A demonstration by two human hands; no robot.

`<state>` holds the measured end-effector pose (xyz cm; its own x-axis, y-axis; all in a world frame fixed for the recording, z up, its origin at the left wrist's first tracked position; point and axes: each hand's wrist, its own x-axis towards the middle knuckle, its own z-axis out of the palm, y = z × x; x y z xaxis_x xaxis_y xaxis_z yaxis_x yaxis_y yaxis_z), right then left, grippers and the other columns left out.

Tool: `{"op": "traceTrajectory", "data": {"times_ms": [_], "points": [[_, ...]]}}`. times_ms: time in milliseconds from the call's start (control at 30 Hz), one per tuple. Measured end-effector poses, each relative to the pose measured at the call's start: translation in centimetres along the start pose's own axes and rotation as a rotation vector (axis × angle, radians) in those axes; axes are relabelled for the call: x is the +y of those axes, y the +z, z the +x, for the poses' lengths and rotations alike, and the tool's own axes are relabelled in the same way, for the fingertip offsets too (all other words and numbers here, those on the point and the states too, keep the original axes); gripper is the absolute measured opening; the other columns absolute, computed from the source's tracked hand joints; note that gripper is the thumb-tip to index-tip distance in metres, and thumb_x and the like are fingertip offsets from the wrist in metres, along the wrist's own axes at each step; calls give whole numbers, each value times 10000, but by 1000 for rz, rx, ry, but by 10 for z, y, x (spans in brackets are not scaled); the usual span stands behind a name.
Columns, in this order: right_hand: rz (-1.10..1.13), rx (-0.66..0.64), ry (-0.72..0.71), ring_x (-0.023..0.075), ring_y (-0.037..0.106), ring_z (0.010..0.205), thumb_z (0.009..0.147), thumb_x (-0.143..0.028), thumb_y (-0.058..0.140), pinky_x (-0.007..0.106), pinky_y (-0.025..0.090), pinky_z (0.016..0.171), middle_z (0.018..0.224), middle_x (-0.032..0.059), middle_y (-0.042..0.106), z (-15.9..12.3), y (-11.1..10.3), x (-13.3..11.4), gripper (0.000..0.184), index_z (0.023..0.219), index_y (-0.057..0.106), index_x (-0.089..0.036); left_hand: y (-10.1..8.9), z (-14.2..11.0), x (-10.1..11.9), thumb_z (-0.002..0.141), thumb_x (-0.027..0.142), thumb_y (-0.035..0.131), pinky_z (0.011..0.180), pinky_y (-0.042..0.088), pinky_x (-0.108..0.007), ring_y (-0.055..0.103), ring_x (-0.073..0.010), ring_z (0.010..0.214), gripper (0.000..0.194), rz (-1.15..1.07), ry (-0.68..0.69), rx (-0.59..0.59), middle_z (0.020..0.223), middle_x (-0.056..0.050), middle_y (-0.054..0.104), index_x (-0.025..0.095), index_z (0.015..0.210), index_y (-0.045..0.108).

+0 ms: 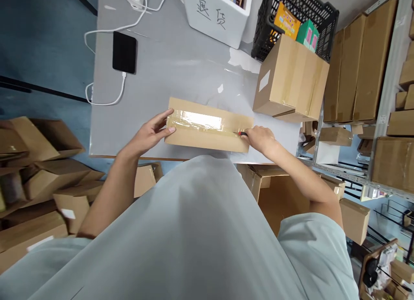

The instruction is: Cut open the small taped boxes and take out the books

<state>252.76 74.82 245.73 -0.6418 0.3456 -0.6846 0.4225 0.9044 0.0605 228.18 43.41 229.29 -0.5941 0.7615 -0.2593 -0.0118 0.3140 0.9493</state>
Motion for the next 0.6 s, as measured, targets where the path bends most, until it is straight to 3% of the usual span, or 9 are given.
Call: {"op": "traceTrajectory", "data": {"times_ms": [300,433,467,533,600], "points": [[83,-38,88,356,786,1064,1199,-537,509,389,503,789,1176,182,861,-17,28,59,488,1498,797,-281,1,0,-1,807,844,908,1424,387,-611,481,-426,1688,1019,-24,-28,2,1798,-51,541,389,1675,629],[58,-53,316,339,795,951,1088,-480,759,392,504,789,1021,185,861,-22,38,118,325,1183,903,-204,-7,0,-9,818,789,925,1433,360,-641,477,-412,1694,989,-86,-41,40,1788,-39,554,406,1678,620],[122,-43,372,305,784,869,1066,-460,794,380,505,779,923,162,845,-22,44,134,292,1086,900,-189,-11,1,-11,814,777,932,1432,356,-650,480,-407,1693,985,-111,-35,56,1782,-34,563,418,1675,618],[486,6,335,205,707,681,1085,-534,748,331,504,724,784,84,799,-16,62,156,378,958,850,-193,-18,1,-16,803,761,937,1425,360,-663,484,-399,1691,978,-152,-20,90,1771,-30,577,435,1668,618],[888,132,340,143,603,582,984,-657,826,295,489,655,729,49,756,-1,86,154,497,851,765,-182,-25,1,-18,800,755,927,1416,369,-663,482,-394,1693,974,-162,-14,113,1771,-42,576,429,1665,620]]}}
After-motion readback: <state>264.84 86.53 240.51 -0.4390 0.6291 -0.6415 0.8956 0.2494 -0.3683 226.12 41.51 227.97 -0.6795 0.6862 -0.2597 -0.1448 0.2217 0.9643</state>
